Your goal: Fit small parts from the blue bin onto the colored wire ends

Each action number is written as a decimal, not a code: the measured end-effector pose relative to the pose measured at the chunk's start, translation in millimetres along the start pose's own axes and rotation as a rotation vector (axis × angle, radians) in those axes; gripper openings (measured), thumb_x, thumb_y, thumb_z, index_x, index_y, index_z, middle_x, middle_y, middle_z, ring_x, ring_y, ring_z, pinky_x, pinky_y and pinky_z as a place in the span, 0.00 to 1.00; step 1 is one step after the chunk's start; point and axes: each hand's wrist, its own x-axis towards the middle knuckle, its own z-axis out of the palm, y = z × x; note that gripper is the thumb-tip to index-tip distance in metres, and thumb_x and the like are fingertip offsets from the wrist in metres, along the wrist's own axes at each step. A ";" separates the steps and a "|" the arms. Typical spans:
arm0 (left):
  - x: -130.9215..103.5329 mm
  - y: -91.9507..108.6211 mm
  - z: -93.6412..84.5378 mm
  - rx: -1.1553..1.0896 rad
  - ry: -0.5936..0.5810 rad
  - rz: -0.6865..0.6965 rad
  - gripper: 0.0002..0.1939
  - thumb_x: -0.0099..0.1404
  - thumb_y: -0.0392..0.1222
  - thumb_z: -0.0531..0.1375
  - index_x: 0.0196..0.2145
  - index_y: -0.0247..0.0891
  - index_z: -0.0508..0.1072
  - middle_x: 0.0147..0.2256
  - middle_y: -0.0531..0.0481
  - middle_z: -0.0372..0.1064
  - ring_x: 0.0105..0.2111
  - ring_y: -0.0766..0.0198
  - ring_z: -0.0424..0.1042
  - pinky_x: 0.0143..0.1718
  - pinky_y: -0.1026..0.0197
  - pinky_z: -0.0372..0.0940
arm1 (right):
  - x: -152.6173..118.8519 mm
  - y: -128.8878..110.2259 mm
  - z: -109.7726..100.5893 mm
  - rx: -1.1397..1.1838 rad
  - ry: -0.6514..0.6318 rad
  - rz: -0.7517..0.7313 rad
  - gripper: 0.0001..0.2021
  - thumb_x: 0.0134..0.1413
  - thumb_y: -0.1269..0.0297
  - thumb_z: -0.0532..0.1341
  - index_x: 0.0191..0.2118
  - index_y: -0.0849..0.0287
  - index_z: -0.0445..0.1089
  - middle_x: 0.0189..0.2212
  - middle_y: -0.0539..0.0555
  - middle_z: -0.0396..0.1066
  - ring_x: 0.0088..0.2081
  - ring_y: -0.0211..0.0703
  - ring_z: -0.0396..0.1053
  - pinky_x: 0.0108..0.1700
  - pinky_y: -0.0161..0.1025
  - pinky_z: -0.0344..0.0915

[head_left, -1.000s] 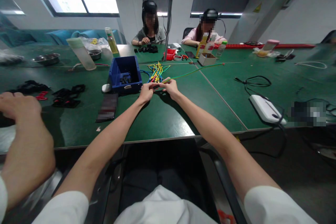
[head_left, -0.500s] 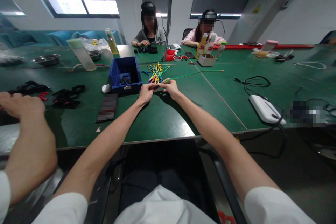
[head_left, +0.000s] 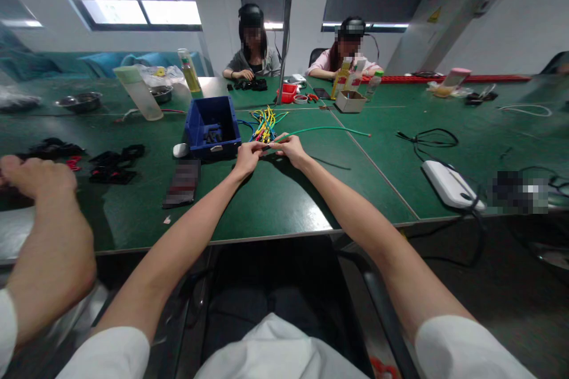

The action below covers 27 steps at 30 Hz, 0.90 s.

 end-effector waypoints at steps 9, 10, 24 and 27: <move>-6.7 15.0 0.0 0.095 -0.004 0.042 0.16 0.56 0.25 0.58 0.39 0.33 0.81 0.36 0.47 0.79 0.37 0.60 0.78 0.43 0.58 0.73 | -0.4 -4.1 -2.5 -0.027 -0.017 0.016 0.12 0.42 0.65 0.72 0.32 0.60 0.71 0.31 0.51 0.73 0.30 0.36 0.72 0.27 0.29 0.70; -7.0 15.6 -0.1 0.097 -0.005 0.041 0.16 0.56 0.25 0.58 0.39 0.33 0.81 0.36 0.47 0.79 0.36 0.60 0.78 0.43 0.58 0.73 | -0.7 -4.3 -2.7 -0.024 -0.016 0.015 0.12 0.41 0.65 0.72 0.32 0.60 0.71 0.31 0.51 0.73 0.30 0.36 0.72 0.27 0.29 0.70; -5.6 11.8 -2.2 0.109 -0.024 0.131 0.24 0.55 0.24 0.55 0.46 0.32 0.80 0.31 0.47 0.78 0.34 0.61 0.78 0.39 0.61 0.70 | -1.7 -8.3 -1.5 0.136 0.009 0.060 0.17 0.41 0.56 0.75 0.30 0.61 0.72 0.29 0.54 0.75 0.33 0.40 0.75 0.28 0.29 0.68; -5.3 11.3 -2.1 0.129 -0.035 0.133 0.24 0.56 0.25 0.55 0.47 0.33 0.80 0.30 0.48 0.77 0.34 0.61 0.77 0.39 0.61 0.70 | -1.8 -8.7 -1.1 0.130 0.025 0.065 0.17 0.40 0.57 0.75 0.29 0.62 0.72 0.28 0.54 0.75 0.32 0.39 0.74 0.28 0.30 0.67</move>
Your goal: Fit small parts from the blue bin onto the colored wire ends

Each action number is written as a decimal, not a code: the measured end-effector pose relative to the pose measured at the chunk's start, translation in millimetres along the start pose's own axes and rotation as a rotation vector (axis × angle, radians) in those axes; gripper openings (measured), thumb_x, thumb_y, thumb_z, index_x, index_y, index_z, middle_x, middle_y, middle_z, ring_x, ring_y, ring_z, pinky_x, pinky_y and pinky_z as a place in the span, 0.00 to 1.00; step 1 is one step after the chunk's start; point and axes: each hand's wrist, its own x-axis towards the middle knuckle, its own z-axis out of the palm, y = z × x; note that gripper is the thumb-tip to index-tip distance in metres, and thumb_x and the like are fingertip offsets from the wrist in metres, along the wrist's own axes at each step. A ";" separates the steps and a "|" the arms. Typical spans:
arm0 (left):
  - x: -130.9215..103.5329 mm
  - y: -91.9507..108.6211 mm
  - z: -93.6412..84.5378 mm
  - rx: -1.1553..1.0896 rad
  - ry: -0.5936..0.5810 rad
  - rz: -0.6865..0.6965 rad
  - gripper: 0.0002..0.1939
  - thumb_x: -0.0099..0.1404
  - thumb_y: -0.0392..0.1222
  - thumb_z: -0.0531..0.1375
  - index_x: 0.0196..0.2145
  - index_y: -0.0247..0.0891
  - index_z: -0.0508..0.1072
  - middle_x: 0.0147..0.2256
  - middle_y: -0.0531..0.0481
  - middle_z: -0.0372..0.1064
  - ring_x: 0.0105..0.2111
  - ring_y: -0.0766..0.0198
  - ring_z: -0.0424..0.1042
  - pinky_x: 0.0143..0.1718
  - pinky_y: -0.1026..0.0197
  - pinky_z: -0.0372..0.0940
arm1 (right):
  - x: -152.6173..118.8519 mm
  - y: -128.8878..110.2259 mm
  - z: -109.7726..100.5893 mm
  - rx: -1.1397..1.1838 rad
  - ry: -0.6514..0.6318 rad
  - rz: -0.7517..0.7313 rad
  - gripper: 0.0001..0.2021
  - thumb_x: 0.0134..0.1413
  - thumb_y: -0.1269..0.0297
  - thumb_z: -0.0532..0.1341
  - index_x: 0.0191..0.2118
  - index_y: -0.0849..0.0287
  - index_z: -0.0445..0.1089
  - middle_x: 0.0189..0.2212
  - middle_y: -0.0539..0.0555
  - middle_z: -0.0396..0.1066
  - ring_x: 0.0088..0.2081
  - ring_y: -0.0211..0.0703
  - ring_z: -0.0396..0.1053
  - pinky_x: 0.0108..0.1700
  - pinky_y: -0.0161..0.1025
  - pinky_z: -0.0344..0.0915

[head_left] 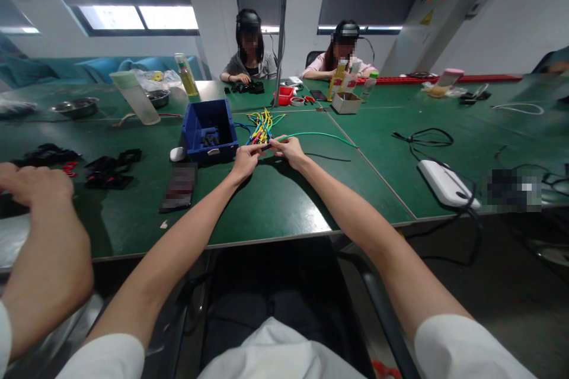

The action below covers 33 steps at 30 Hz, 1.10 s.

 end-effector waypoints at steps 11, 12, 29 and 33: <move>0.0 0.6 0.6 0.098 -0.046 0.016 0.26 0.57 0.26 0.53 0.51 0.35 0.79 0.33 0.47 0.79 0.35 0.60 0.77 0.40 0.62 0.70 | 0.0 5.1 -2.6 -0.046 -0.017 -0.054 0.15 0.40 0.57 0.74 0.31 0.62 0.74 0.29 0.55 0.76 0.33 0.40 0.74 0.30 0.31 0.67; -0.3 0.9 0.5 0.109 -0.050 0.020 0.26 0.57 0.26 0.53 0.51 0.35 0.79 0.33 0.48 0.79 0.35 0.60 0.77 0.40 0.62 0.70 | 0.0 5.3 -2.5 -0.048 -0.016 -0.058 0.15 0.40 0.57 0.74 0.31 0.62 0.75 0.29 0.55 0.76 0.33 0.40 0.75 0.30 0.31 0.67; -3.0 10.6 -1.9 0.287 -0.059 0.074 0.20 0.57 0.32 0.58 0.46 0.33 0.81 0.26 0.52 0.75 0.23 0.67 0.65 0.30 0.67 0.61 | -7.1 1.5 3.9 -0.162 -0.009 -0.083 0.14 0.41 0.58 0.74 0.30 0.63 0.74 0.28 0.55 0.76 0.31 0.38 0.73 0.26 0.28 0.63; -3.7 14.4 -2.5 0.323 -0.067 0.081 0.20 0.57 0.31 0.58 0.46 0.33 0.81 0.27 0.50 0.76 0.25 0.66 0.67 0.34 0.65 0.64 | -7.1 0.9 4.4 -0.196 0.002 -0.097 0.12 0.44 0.61 0.72 0.30 0.63 0.74 0.27 0.55 0.76 0.30 0.38 0.74 0.23 0.28 0.60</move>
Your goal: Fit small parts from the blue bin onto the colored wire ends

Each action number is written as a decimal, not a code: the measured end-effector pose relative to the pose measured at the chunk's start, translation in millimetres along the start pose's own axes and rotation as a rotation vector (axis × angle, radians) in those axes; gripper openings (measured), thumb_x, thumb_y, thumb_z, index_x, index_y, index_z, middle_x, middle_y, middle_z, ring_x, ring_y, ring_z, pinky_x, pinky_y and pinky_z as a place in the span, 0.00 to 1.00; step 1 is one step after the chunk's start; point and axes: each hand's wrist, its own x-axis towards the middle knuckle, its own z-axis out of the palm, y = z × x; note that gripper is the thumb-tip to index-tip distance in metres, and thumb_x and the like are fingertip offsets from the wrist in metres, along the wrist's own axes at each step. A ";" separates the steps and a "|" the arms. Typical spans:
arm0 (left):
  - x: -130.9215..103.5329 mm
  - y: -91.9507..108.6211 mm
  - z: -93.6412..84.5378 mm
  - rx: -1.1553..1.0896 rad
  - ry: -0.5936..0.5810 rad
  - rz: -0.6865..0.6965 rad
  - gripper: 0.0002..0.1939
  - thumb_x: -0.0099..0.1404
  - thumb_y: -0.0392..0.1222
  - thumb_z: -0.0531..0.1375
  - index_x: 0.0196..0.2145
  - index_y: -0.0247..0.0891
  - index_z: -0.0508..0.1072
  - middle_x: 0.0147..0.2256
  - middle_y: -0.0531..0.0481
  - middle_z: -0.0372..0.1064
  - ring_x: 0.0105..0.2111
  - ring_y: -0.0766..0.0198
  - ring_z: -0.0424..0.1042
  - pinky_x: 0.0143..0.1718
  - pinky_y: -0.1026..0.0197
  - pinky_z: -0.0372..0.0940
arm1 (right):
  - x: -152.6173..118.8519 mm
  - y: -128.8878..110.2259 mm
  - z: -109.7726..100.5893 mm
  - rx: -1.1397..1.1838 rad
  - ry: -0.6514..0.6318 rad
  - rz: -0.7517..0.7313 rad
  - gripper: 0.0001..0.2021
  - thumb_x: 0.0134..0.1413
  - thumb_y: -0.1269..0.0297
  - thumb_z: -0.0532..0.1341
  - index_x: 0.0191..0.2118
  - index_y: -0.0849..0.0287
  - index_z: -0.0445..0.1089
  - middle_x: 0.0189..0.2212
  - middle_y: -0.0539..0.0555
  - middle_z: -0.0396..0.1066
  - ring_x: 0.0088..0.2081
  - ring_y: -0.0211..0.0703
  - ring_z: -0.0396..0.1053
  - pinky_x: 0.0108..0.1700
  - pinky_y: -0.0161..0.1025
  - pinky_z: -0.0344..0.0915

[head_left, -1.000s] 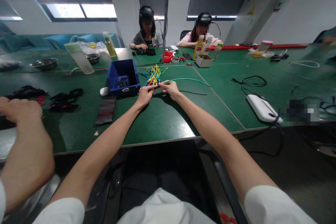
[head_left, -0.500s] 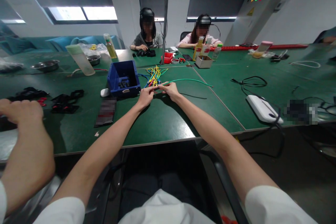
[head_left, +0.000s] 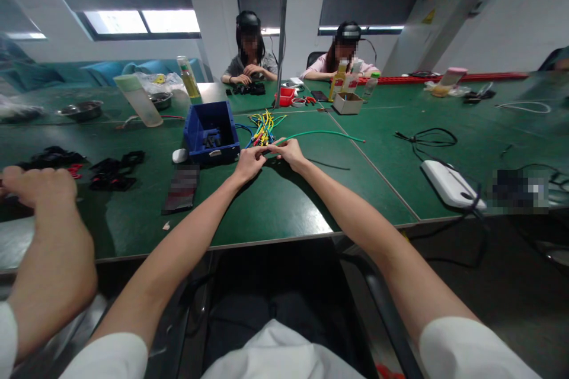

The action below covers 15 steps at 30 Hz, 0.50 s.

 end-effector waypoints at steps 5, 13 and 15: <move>-0.6 3.8 -0.1 -0.043 -0.042 -0.038 0.22 0.59 0.29 0.55 0.48 0.34 0.80 0.34 0.47 0.80 0.31 0.62 0.75 0.39 0.63 0.67 | 2.4 2.8 -0.2 -0.007 0.000 -0.004 0.11 0.47 0.60 0.71 0.30 0.64 0.74 0.26 0.54 0.76 0.27 0.36 0.73 0.21 0.27 0.58; 0.7 1.9 4.4 -0.249 -0.030 -0.172 0.19 0.60 0.29 0.54 0.44 0.34 0.81 0.36 0.48 0.79 0.30 0.62 0.79 0.35 0.64 0.70 | 4.6 8.2 3.0 -0.089 -0.071 -0.036 0.17 0.52 0.51 0.68 0.32 0.63 0.73 0.27 0.56 0.76 0.25 0.36 0.73 0.20 0.27 0.60; 1.3 1.1 5.6 -0.281 -0.024 -0.196 0.19 0.60 0.29 0.53 0.44 0.34 0.80 0.34 0.48 0.79 0.29 0.62 0.78 0.33 0.65 0.70 | 4.9 8.7 3.6 -0.100 -0.092 -0.043 0.18 0.54 0.49 0.66 0.33 0.63 0.74 0.27 0.56 0.77 0.25 0.37 0.73 0.20 0.27 0.60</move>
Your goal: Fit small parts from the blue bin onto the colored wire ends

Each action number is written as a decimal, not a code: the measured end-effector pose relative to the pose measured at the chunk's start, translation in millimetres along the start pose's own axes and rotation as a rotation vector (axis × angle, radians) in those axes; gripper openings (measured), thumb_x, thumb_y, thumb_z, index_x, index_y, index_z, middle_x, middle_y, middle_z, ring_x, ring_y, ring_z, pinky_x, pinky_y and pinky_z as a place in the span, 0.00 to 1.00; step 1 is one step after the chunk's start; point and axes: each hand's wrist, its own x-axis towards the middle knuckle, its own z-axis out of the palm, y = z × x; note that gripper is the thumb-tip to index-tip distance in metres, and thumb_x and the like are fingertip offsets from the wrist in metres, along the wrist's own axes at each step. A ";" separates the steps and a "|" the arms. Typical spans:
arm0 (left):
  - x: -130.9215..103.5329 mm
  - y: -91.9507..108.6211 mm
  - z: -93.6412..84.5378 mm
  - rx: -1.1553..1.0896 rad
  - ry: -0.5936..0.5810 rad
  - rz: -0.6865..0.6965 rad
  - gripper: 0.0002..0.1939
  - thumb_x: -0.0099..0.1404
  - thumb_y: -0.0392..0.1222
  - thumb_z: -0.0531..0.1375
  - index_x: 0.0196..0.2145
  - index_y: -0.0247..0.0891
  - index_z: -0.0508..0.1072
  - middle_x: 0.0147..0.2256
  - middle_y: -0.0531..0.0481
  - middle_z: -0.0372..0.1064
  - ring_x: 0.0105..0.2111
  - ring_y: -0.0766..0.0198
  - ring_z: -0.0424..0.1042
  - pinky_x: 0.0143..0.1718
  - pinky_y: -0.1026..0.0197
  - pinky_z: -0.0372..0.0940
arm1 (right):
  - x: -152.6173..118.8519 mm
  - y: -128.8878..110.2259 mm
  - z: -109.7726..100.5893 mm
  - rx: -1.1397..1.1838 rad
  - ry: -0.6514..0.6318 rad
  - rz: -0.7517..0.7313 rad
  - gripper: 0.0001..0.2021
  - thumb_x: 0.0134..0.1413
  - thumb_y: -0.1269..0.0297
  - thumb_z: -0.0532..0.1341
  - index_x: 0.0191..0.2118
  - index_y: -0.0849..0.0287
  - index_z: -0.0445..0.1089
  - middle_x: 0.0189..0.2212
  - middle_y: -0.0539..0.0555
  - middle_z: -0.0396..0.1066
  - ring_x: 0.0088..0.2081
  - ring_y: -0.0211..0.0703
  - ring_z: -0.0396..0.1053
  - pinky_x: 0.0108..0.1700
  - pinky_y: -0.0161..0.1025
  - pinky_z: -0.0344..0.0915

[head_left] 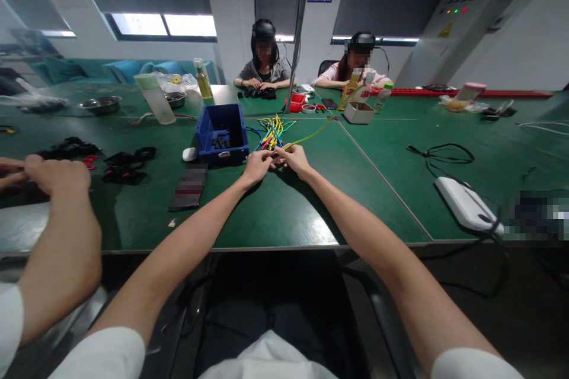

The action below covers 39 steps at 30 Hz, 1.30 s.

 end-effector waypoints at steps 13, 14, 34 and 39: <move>0.0 0.8 0.0 -0.017 0.003 0.006 0.11 0.60 0.31 0.52 0.33 0.36 0.75 0.25 0.52 0.74 0.21 0.68 0.71 0.26 0.68 0.65 | -5.5 -11.0 3.2 0.000 -0.116 -0.029 0.23 0.44 0.43 0.71 0.31 0.61 0.72 0.23 0.53 0.74 0.23 0.36 0.70 0.19 0.27 0.56; 0.3 0.2 0.4 -0.026 -0.003 0.004 0.11 0.60 0.31 0.52 0.33 0.36 0.75 0.25 0.53 0.74 0.20 0.68 0.70 0.25 0.68 0.64 | -5.1 -10.3 3.2 0.010 -0.113 -0.025 0.23 0.44 0.44 0.71 0.31 0.61 0.71 0.23 0.53 0.74 0.23 0.35 0.70 0.19 0.27 0.56; 8.5 -12.9 5.3 -0.278 -0.055 -0.102 0.21 0.58 0.28 0.51 0.43 0.32 0.78 0.31 0.46 0.77 0.24 0.68 0.73 0.29 0.67 0.67 | -2.4 -4.6 5.7 0.057 0.012 0.040 0.16 0.46 0.57 0.72 0.34 0.59 0.69 0.23 0.49 0.72 0.23 0.33 0.69 0.20 0.28 0.58; 6.3 -2.2 4.8 -0.405 -0.055 -0.234 0.20 0.57 0.27 0.52 0.42 0.32 0.78 0.31 0.46 0.77 0.23 0.70 0.72 0.28 0.68 0.66 | -3.0 -5.3 6.3 0.053 0.017 0.024 0.20 0.44 0.55 0.73 0.37 0.59 0.67 0.23 0.48 0.71 0.22 0.33 0.68 0.20 0.28 0.58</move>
